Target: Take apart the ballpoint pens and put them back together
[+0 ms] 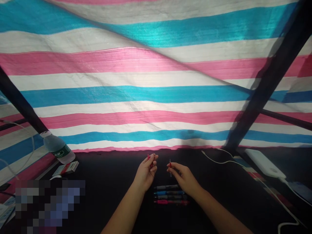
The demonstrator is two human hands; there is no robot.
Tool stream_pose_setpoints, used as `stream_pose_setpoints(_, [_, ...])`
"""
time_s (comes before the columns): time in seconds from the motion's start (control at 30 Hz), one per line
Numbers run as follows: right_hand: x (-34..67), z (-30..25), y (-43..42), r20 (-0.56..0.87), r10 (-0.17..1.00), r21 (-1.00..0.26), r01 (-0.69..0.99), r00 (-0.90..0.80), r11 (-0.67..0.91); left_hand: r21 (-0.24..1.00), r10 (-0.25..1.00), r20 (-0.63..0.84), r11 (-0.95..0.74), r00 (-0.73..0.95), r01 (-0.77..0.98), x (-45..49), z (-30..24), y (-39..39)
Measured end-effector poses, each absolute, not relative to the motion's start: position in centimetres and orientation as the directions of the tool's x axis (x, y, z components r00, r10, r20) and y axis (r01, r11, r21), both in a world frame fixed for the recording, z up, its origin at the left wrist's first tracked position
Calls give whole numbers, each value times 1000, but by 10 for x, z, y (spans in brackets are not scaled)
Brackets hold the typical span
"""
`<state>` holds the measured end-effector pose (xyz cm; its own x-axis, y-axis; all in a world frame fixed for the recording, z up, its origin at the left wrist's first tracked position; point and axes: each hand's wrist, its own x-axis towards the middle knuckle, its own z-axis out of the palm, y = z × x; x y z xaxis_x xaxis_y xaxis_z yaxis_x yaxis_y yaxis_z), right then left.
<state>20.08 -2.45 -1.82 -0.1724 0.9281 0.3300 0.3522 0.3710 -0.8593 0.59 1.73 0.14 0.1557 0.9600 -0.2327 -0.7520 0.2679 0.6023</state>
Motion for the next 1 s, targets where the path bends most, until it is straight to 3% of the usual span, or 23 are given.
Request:
stream_pose_setpoints(0.17, [202,-19,-25,381,898,-789,427,-221,441,840,994,-43,91,102,-534,11,3,10])
stream_pose_setpoints(0.27, [203,-17,-26,396,882,-746,470,-256,472,918,991,45,9,127,-396,15,4,6])
stream_pose_setpoints(1.0, [203,-15,-26,413,877,-741,470,-245,480,994,978,107,-100,179,-45,13,2,3])
